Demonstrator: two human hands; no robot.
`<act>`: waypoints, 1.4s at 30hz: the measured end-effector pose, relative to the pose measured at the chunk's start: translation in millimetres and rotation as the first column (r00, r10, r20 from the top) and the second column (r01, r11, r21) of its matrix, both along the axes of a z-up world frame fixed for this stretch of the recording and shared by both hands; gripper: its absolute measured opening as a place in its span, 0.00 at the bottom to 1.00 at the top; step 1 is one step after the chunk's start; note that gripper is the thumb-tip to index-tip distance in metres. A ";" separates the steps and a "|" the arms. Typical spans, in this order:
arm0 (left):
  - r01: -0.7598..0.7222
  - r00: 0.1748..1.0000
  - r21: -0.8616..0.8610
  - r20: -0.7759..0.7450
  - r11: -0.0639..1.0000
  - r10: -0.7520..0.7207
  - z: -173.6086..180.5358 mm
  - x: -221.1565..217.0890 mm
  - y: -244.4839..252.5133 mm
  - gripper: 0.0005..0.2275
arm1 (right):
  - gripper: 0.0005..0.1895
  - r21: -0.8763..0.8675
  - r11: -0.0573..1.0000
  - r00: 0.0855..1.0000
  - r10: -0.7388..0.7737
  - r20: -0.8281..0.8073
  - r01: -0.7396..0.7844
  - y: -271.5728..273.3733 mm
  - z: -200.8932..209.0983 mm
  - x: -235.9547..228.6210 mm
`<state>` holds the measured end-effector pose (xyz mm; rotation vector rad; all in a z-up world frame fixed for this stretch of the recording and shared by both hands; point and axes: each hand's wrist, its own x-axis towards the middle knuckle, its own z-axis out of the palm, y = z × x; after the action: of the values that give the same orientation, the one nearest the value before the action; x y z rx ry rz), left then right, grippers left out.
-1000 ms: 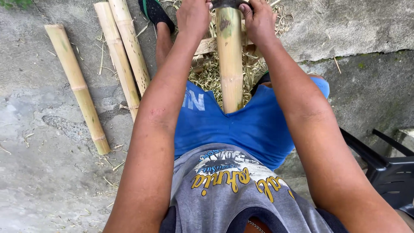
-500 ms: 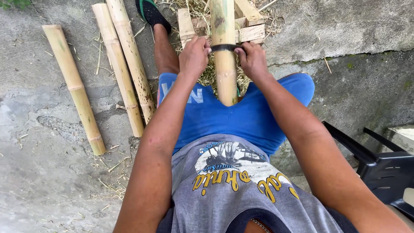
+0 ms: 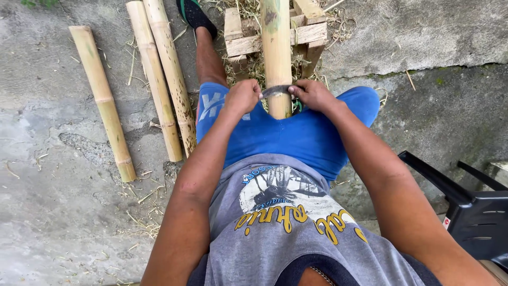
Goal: The recorder uses a curved blade to strip outer layers or smooth the surface of bamboo poles.
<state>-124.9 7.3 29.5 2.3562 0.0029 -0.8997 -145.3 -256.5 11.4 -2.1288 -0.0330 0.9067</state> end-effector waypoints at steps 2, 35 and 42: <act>-0.001 0.998 0.025 0.060 1.000 -0.001 0.7 9.5 -3.0 0.03 | 0.21 -0.003 1.000 1.000 0.002 -0.003 -0.002 2.1 3.7 10.1; -0.094 0.918 -0.133 0.373 0.987 0.138 15.6 -36.4 -8.8 0.05 | 0.16 0.242 0.962 0.967 -0.174 0.184 0.127 -13.9 -79.6 -27.9; -0.141 0.967 0.023 0.219 0.990 0.133 22.3 -25.3 -33.5 0.20 | 0.18 0.602 0.461 0.682 -0.704 -0.199 0.652 -26.6 -97.0 -1.8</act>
<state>-150.2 -26.2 51.8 2.4447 0.0943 -0.5773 -147.0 -283.2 -85.6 -1.3116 0.4076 0.2384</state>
